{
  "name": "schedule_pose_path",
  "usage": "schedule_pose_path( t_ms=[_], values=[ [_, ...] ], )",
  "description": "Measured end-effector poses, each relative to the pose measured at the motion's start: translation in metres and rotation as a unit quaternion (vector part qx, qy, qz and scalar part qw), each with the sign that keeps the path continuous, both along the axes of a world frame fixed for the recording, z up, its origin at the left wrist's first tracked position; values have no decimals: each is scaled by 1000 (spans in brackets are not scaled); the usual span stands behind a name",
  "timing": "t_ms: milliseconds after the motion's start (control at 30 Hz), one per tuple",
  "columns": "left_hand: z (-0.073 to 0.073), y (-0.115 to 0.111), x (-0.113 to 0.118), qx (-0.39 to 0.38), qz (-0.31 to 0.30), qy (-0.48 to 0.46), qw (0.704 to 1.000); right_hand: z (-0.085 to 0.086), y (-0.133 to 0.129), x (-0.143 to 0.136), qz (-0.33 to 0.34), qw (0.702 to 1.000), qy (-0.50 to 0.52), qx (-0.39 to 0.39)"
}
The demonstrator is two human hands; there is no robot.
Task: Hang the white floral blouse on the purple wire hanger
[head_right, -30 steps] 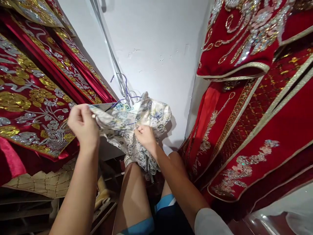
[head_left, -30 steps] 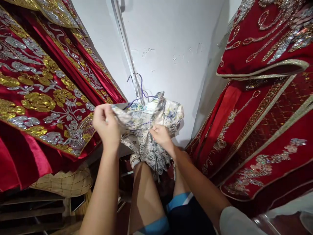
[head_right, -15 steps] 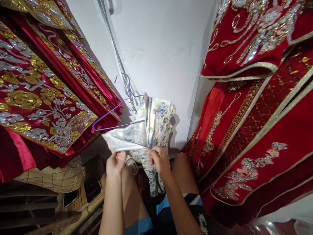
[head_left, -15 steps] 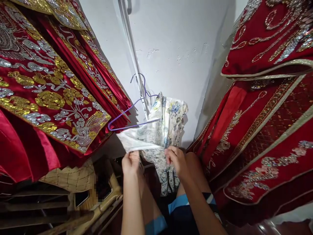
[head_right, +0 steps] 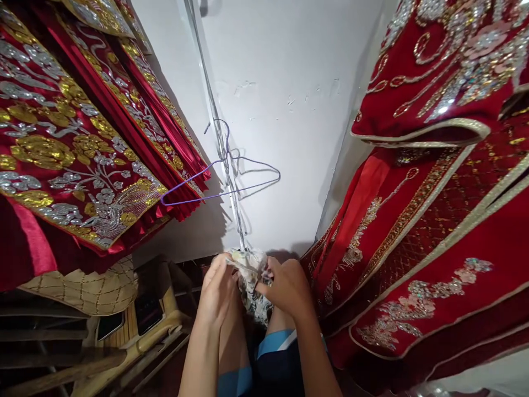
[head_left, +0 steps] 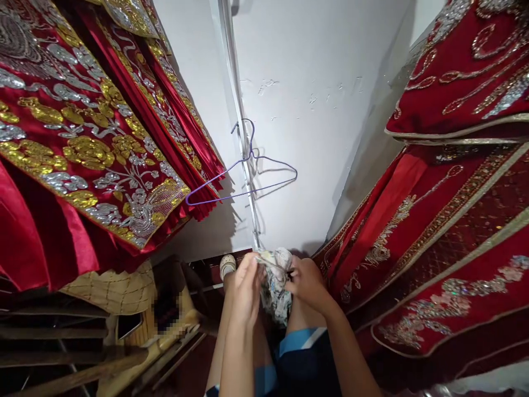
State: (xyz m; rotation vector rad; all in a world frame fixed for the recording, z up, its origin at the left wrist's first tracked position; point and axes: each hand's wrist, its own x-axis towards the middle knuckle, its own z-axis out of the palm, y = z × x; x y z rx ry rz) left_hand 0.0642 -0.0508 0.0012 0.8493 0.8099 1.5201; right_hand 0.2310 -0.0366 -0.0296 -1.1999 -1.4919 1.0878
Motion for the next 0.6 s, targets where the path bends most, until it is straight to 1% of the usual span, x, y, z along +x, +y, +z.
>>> schedule_pose_path(
  t_ms=[100,200,267,333,400,467,533,567,600],
  values=[
    [9,-11,10,18,-10,131,991,13,-7,-11,25,1000,13,-14],
    [14,-15,8,23,6,228,973,28,-8,-17,52,996,68,-33],
    [12,-13,2,24,27,272,962,37,-5,-20,78,990,102,-51],
    [7,-9,-6,28,24,292,956,44,1,-21,99,988,100,-60],
    [0,-4,-15,21,-14,284,958,52,8,-20,124,987,81,-57],
    [-5,1,-26,16,-92,290,953,61,16,-17,171,980,81,-57],
    [-8,4,-38,29,-168,336,926,71,26,-9,201,973,93,-70],
    [-8,5,-46,42,-194,372,907,76,31,-5,204,971,99,-78],
    [-9,6,-53,55,-203,409,888,81,36,-1,203,969,108,-85]
  ],
)
